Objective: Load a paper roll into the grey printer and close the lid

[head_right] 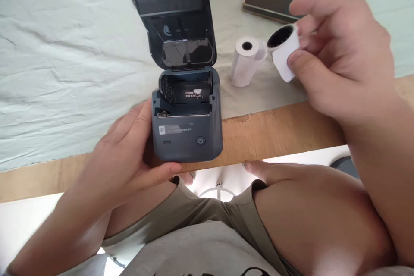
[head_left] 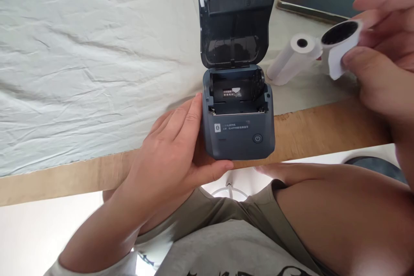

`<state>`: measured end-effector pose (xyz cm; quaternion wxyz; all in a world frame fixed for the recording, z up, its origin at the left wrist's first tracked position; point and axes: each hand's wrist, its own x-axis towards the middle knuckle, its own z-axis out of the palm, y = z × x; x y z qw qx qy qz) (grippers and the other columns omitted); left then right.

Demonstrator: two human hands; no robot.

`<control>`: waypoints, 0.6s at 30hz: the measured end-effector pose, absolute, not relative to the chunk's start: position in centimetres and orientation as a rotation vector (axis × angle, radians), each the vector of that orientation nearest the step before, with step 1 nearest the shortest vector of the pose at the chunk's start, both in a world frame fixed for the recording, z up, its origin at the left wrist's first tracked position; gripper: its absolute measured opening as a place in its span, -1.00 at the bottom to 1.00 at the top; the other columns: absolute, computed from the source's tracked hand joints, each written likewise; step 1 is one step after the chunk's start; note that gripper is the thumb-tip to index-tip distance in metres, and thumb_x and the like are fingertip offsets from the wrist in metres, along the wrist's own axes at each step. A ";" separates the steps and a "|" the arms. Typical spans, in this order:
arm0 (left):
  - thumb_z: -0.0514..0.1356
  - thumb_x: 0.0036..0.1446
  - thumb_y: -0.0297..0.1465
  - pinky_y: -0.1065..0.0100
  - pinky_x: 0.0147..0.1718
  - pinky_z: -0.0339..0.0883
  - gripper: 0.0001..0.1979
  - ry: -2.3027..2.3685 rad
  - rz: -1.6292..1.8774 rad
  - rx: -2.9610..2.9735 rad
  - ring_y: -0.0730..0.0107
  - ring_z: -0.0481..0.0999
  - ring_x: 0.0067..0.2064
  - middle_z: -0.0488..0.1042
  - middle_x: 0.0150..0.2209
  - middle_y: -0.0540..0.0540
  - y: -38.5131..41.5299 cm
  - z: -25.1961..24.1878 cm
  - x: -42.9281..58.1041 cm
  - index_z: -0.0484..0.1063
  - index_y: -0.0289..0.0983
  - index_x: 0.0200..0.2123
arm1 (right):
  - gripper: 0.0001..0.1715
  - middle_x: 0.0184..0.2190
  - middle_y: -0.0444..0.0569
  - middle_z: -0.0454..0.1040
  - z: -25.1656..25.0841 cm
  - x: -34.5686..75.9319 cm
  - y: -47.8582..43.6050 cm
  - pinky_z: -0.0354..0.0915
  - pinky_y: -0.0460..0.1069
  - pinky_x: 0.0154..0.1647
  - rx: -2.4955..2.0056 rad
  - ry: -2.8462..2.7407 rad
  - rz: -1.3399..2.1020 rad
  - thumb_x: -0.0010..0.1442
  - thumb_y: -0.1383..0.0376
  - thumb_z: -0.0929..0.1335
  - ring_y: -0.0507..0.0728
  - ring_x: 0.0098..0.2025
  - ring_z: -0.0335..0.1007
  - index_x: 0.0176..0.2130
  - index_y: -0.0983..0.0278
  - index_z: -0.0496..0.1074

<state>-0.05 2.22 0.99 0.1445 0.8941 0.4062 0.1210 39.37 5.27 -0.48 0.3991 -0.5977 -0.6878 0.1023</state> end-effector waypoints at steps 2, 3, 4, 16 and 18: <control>0.14 0.58 0.30 -0.14 0.53 0.49 0.07 1.183 0.352 2.568 -0.30 0.52 0.57 0.41 0.62 -0.45 2.2 1.0 0.1 0.04 -0.36 0.75 | -0.35 0.21 -0.04 0.67 -0.1 38.7 4.9 0.37 0.16 -0.14 -1.503 -1.764 0.342 0.52 -0.19 0.47 0.03 -0.11 0.52 0.47 -0.21 0.52; 0.14 0.58 0.30 -0.14 0.53 0.49 0.06 1.192 0.356 2.562 -0.30 0.52 0.57 0.41 0.62 -0.44 2.2 1.0 0.1 0.04 -0.35 0.75 | -0.37 0.20 -0.07 0.68 0.0 38.7 4.8 0.35 0.16 -0.14 -1.531 -1.776 0.306 0.53 -0.21 0.45 0.02 -0.11 0.53 0.45 -0.19 0.54; 0.13 0.58 0.30 -0.16 0.53 0.48 0.06 1.200 0.361 2.556 -0.31 0.51 0.57 0.41 0.62 -0.44 2.2 1.0 0.1 0.04 -0.34 0.75 | -0.39 0.18 -0.10 0.69 0.1 38.8 4.9 0.36 0.18 -0.12 -1.583 -1.796 0.253 0.54 -0.25 0.43 0.03 -0.09 0.55 0.40 -0.15 0.56; 0.22 0.54 0.30 -0.17 0.55 0.47 0.09 1.186 0.351 2.531 -0.30 0.49 0.59 0.39 0.65 -0.40 2.3 1.1 0.0 0.02 -0.27 0.76 | -0.18 0.09 -0.05 0.72 -0.6 42.4 7.7 0.52 0.21 0.03 -1.817 -2.078 0.091 0.28 -0.44 0.51 0.19 0.12 0.69 0.16 0.07 0.70; 0.24 0.52 0.30 -0.20 0.55 0.47 0.10 1.185 0.353 2.523 -0.33 0.50 0.59 0.40 0.64 -0.40 2.4 1.1 0.0 0.02 -0.26 0.76 | -0.28 -0.04 -0.08 0.74 -1.0 43.4 8.2 0.46 0.14 -0.16 -1.815 -2.060 0.107 0.18 -0.32 0.61 0.12 -0.06 0.68 0.08 0.08 0.73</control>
